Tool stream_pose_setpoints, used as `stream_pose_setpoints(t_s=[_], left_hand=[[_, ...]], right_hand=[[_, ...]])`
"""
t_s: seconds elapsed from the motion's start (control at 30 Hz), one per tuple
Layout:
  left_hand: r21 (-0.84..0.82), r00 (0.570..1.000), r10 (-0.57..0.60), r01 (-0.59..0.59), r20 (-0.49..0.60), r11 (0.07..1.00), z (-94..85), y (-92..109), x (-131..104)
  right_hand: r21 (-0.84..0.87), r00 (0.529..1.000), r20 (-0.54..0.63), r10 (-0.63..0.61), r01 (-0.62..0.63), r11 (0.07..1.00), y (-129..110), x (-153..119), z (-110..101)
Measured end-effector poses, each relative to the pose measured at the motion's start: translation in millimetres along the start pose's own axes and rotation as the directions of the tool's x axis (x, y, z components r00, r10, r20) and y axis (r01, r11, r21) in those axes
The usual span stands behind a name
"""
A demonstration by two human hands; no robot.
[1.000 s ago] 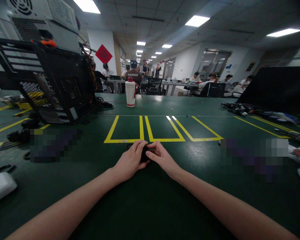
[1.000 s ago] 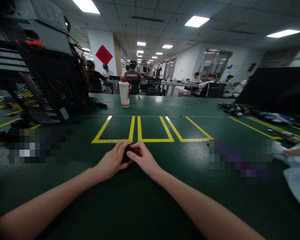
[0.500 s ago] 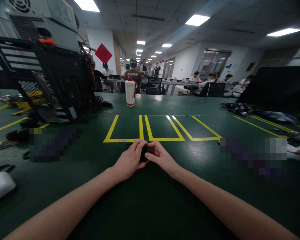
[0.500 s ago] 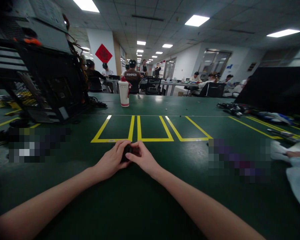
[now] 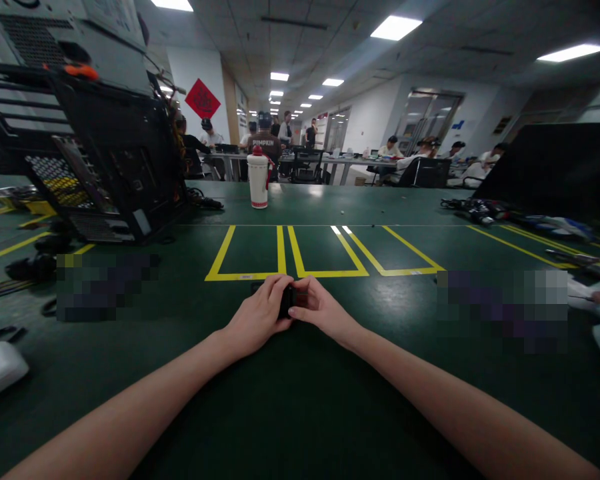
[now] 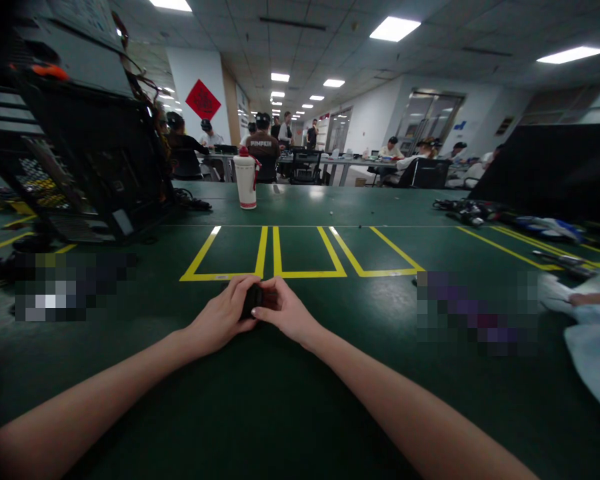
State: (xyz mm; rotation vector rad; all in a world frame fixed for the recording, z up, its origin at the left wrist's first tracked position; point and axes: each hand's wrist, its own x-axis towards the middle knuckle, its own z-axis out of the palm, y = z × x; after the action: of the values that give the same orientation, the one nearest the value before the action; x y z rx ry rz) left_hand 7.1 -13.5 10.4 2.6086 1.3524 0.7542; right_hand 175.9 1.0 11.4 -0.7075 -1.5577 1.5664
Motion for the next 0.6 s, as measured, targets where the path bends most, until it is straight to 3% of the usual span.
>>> stream_pose_setpoints(t_s=[0.3, 0.4, 0.6], left_hand=[[-0.01, 1.0, 0.022, -0.022, -0.012, 1.0, -2.5, 1.9, 1.2], [-0.001, 0.999, 0.021, -0.021, -0.027, 1.0, -0.4, 0.6, 1.5], [0.006, 1.0, 0.005, -0.005, -0.007, 1.0, 0.7, -0.7, 0.7]], right_hand=[[-0.104, 0.991, -0.127, 0.035, -0.049, 0.993, 3.4, 1.2, 0.1], [-0.08, 0.994, -0.087, 0.059, -0.066, 0.995, 5.8, 2.9, -2.7], [0.014, 1.0, -0.008, -0.02, 0.02, 1.0, 5.3, 1.7, -0.7]])
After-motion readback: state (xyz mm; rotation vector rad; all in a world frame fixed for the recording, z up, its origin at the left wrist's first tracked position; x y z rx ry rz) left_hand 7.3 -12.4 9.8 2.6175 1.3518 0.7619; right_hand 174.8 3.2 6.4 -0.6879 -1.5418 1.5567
